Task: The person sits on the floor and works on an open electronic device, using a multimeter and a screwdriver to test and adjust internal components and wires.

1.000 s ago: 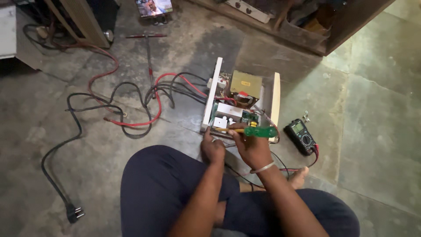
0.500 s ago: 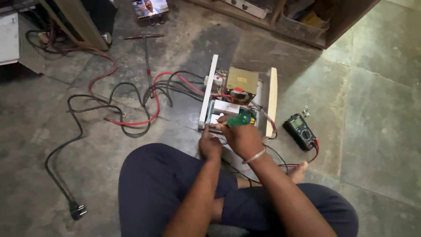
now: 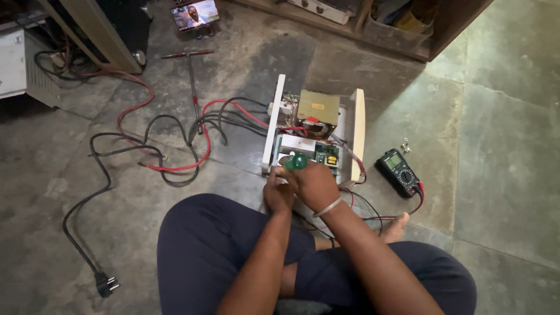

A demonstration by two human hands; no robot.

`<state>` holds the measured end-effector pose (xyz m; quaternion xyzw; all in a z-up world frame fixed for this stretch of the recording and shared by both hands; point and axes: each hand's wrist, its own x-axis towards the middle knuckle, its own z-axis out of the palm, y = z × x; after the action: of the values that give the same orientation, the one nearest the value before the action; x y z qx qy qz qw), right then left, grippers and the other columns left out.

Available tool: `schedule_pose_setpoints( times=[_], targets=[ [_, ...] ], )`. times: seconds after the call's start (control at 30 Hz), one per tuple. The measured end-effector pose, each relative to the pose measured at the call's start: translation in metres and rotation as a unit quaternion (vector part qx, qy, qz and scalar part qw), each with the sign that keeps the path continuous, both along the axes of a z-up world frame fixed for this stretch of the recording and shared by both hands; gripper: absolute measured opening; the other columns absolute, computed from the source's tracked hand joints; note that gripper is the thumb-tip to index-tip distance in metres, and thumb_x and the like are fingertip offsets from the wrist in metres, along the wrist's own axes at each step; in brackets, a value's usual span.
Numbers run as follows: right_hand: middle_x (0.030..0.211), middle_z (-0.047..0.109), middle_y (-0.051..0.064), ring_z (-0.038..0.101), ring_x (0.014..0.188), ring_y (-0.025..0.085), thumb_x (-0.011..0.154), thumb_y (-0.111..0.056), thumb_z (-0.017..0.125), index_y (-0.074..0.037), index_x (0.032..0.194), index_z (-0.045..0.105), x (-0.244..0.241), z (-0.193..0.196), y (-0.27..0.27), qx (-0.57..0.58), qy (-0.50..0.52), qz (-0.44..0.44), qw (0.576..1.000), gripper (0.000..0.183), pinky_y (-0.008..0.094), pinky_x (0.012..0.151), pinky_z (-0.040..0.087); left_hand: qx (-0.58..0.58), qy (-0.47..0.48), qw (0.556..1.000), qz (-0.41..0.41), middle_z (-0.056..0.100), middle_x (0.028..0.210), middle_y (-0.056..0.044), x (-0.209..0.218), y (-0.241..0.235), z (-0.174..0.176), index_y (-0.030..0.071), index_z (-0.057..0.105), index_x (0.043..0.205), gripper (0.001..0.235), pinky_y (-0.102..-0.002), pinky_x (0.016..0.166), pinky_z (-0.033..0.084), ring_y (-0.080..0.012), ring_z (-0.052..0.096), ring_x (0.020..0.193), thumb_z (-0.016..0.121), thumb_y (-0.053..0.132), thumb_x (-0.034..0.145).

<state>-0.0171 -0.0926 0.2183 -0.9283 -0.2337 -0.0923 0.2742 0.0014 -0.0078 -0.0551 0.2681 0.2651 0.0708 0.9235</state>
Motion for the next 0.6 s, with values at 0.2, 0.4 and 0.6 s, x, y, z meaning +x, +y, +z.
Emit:
schedule_pose_setpoints(
  times=[0.2,0.4,0.6],
  targets=[
    [0.078,0.067,0.016,0.066,0.061,0.036,0.095,-0.040,0.065,-0.011,0.090,0.077,0.001,0.000,0.008,-0.003,-0.050,0.023,0.998,0.032,0.046,0.054,0.052,-0.237,-0.098,0.966,0.044,0.066,0.097,-0.007,0.001,0.003,0.001,-0.003,0.066,0.105,0.017,-0.026,0.081,0.052,-0.0164,0.067,0.089,0.060,0.012,0.100],
    [0.079,0.066,0.016,0.065,0.063,0.036,0.098,-0.039,0.066,-0.006,0.086,0.073,0.006,-0.001,0.015,0.016,-0.071,0.057,0.996,0.035,0.046,0.056,0.052,-0.185,-0.096,0.975,0.082,0.069,0.094,-0.010,-0.005,0.000,0.005,-0.005,0.070,0.098,0.020,-0.026,0.080,0.052,-0.0168,0.067,0.088,0.061,0.013,0.097],
    [0.070,0.061,0.016,0.063,0.063,0.038,0.094,-0.040,0.070,-0.004,0.072,0.060,0.019,0.002,0.023,-0.004,-0.076,0.062,0.995,0.043,0.049,0.060,0.050,-0.034,-0.028,0.994,0.101,0.066,0.091,-0.012,0.002,-0.004,-0.004,-0.007,0.072,0.099,0.029,-0.031,0.074,0.047,-0.0191,0.062,0.084,0.063,0.020,0.103]
  ],
)
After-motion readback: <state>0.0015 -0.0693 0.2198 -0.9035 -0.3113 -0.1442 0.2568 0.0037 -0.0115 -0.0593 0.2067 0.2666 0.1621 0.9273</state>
